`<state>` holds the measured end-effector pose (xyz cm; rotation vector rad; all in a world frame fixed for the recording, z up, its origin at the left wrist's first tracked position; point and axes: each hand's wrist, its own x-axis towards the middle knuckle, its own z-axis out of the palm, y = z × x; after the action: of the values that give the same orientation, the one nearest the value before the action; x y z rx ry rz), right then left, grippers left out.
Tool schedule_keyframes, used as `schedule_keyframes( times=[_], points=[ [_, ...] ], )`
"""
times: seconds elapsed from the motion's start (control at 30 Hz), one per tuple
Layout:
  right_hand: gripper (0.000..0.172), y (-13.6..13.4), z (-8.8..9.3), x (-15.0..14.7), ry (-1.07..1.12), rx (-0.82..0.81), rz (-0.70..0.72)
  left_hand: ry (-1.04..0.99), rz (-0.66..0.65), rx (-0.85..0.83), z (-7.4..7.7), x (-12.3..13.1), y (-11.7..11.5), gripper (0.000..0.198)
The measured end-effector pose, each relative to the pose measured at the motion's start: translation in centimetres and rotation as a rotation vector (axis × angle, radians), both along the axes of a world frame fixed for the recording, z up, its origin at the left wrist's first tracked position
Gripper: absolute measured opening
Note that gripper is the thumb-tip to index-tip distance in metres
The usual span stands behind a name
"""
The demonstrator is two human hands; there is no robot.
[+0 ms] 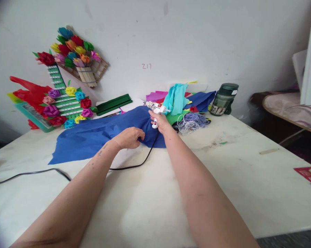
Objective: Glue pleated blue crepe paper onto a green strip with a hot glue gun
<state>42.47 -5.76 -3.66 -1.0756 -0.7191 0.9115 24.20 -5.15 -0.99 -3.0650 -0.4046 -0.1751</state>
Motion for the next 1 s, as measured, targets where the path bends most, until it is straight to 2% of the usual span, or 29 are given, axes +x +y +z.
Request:
schedule_keyframes(
  times=[0.27,0.47,0.57,0.7,0.83,1.0],
  points=[
    [0.034,0.1,-0.2,0.2,-0.014,0.009,0.005,0.043,0.046,-0.007,0.2,0.0,-0.4,0.020],
    [0.035,0.1,-0.3,0.6,-0.017,0.013,-0.004,-0.173,0.152,0.054,0.9,0.2,-0.7,0.019],
    [0.033,0.0,-0.4,0.6,-0.014,0.018,-0.011,-0.261,0.211,0.177,0.3,0.7,-0.4,0.021],
    [0.029,0.1,-0.5,0.5,-0.012,0.025,-0.018,-0.311,0.200,0.242,-0.9,1.8,-0.1,0.029],
    [0.029,0.0,-0.4,0.3,0.007,0.027,-0.029,-0.234,0.185,0.221,-1.9,3.2,0.2,0.038],
    [0.031,-0.1,-0.5,0.4,0.020,0.027,-0.049,-0.113,0.186,0.216,-2.5,4.2,0.9,0.047]
  ],
)
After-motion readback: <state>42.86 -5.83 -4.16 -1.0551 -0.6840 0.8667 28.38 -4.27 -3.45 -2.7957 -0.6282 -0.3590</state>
